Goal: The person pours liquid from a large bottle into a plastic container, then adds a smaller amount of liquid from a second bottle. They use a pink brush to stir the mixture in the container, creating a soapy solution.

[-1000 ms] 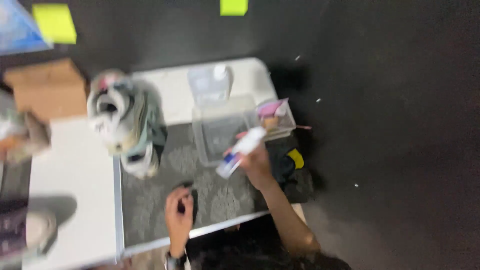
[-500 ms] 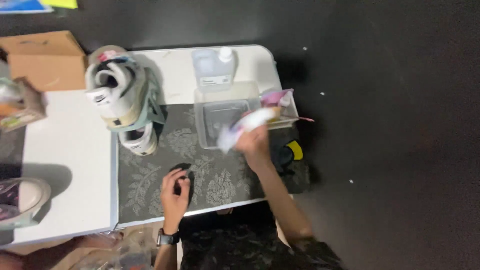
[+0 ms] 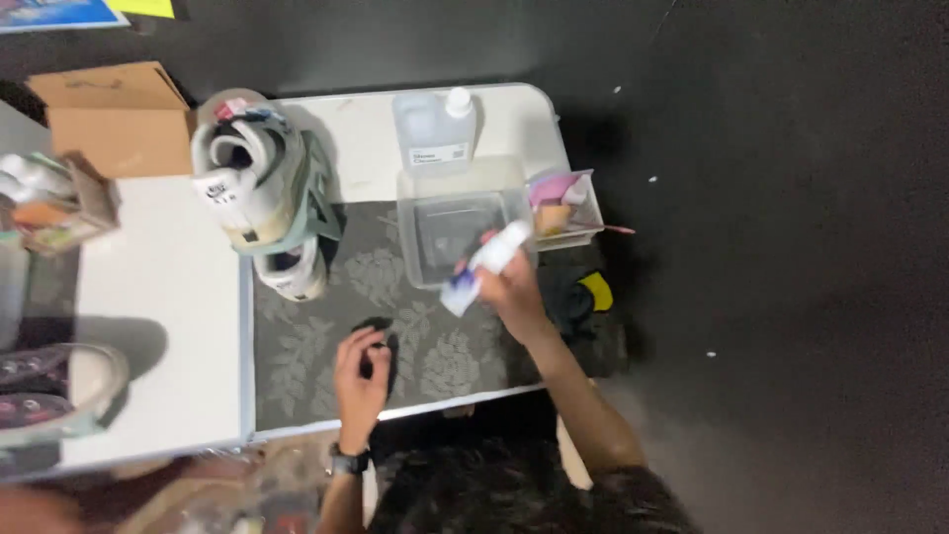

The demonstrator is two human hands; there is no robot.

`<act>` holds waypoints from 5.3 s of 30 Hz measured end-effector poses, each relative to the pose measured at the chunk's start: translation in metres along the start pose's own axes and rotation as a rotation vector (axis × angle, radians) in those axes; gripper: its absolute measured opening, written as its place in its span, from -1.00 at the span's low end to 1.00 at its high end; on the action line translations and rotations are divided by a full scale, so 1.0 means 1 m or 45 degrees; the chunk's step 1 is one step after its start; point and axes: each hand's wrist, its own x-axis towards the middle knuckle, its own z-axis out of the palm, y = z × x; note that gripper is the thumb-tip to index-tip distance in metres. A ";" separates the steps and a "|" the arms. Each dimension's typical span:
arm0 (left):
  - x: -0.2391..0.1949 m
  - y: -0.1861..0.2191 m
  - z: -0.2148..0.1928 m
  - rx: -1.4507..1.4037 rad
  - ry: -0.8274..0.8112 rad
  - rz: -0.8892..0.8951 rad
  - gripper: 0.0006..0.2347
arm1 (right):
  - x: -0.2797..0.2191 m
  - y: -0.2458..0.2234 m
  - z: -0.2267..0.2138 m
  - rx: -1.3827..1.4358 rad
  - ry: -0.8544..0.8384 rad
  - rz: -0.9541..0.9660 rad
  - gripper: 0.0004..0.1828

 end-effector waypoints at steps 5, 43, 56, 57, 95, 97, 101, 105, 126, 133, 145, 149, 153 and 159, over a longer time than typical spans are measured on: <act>0.007 0.030 0.000 -0.036 0.026 -0.106 -0.85 | -0.037 -0.049 0.014 0.015 -0.650 0.010 -0.39; 0.006 0.017 0.012 -0.236 0.095 -0.140 -0.84 | -0.008 -0.036 0.001 0.560 -0.575 -0.029 -0.34; 0.077 0.104 0.025 -0.695 -0.089 0.025 -0.63 | -0.072 -0.082 0.040 -0.146 -0.979 -0.130 -0.41; 0.083 0.117 0.026 -0.706 -0.102 0.049 -0.63 | -0.075 -0.088 0.038 -0.148 -0.969 -0.157 -0.41; 0.086 0.137 0.096 -0.906 -0.323 0.119 -0.65 | -0.070 0.042 -0.035 0.467 -0.722 0.353 -0.50; 0.100 0.138 0.085 -0.970 -0.498 0.008 -0.60 | -0.067 0.046 -0.041 0.528 -0.775 0.408 -0.42; 0.116 0.161 0.063 -1.116 -0.728 -0.489 -0.60 | -0.060 0.040 -0.040 0.549 -0.836 0.310 -0.44; 0.118 0.134 0.073 -1.288 -0.867 -0.428 -0.24 | -0.045 -0.007 -0.034 0.401 -0.866 0.288 -0.47; 0.097 0.140 0.174 -1.229 0.002 -0.372 -0.61 | 0.022 -0.078 -0.019 0.189 -0.544 0.200 -0.54; 0.026 0.108 0.060 -0.803 -0.653 -0.428 -0.73 | 0.049 -0.158 0.042 -0.286 -0.578 -0.131 -0.82; -0.052 -0.006 0.028 0.076 0.143 -0.202 -0.85 | 0.072 -0.132 0.087 -0.062 -0.909 0.008 -0.71; -0.052 -0.009 0.033 0.100 0.203 -0.220 -0.84 | 0.078 -0.119 0.085 -0.380 -0.841 -0.118 -0.46; -0.053 -0.010 0.036 0.056 0.242 -0.181 -0.85 | 0.070 -0.117 0.090 -0.499 -0.765 -0.104 -0.59; -0.053 -0.009 0.035 0.100 0.244 -0.221 -0.86 | 0.067 -0.104 0.097 -0.589 -0.574 -0.048 -0.59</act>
